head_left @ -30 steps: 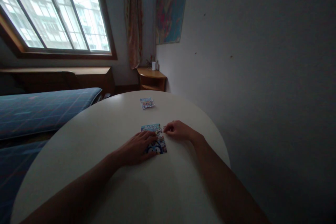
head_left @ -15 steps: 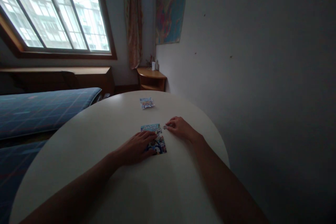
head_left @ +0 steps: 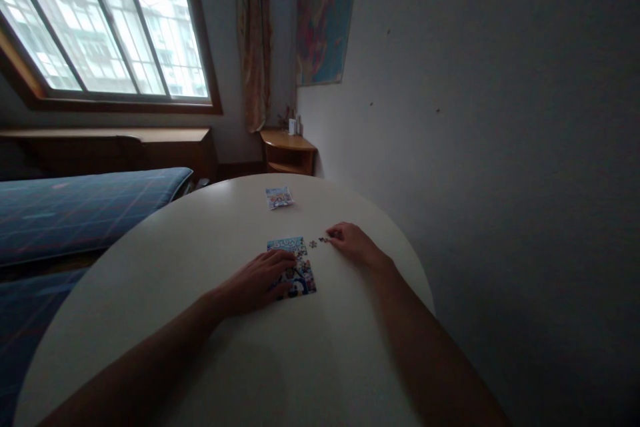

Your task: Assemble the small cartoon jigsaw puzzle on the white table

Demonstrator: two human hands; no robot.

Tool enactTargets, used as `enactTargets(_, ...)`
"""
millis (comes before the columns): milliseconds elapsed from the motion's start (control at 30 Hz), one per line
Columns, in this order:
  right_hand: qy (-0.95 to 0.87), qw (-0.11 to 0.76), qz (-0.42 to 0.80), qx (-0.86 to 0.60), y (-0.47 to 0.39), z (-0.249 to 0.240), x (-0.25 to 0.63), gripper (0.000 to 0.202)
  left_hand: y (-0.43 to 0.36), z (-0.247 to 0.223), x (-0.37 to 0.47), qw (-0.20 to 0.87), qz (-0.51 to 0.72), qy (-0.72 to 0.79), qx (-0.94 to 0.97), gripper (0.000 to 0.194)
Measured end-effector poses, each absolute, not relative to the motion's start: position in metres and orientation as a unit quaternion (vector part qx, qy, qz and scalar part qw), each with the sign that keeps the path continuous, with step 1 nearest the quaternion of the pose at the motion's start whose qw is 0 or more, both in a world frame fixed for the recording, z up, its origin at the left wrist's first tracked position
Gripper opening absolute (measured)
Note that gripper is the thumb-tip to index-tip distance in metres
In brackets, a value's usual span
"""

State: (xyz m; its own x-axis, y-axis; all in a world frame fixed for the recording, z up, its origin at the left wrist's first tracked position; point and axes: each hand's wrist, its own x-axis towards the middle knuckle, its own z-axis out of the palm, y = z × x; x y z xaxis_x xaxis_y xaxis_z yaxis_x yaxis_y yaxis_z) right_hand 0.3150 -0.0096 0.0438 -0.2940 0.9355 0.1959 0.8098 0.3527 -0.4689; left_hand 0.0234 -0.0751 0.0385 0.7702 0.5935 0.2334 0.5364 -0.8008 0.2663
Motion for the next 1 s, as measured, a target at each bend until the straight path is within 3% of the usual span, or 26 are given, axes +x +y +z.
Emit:
enactTargets(367,-0.748,0.233,0.143,-0.605,-0.008,0.044,0.330,0.025,-0.049,0.040,-0.008,0.067,0.209,0.372,0.902,0.034)
enactTargets(600,-0.785,0.225,0.122,-0.565,-0.003,0.038,0.322,0.023,-0.023,0.025,-0.040,0.051,0.199,0.438,0.875,0.041)
enactTargets(767,-0.808,0.218,0.093,-0.539,-0.007,0.034,0.297,0.031,-0.024,0.022,-0.040,0.050,0.195,0.443,0.873,0.043)
enactTargets(1000,-0.828,0.193,0.075,-0.521,-0.005,0.040,0.286,0.020,-0.035,0.023,-0.021,0.066,0.204,0.430,0.877,0.047)
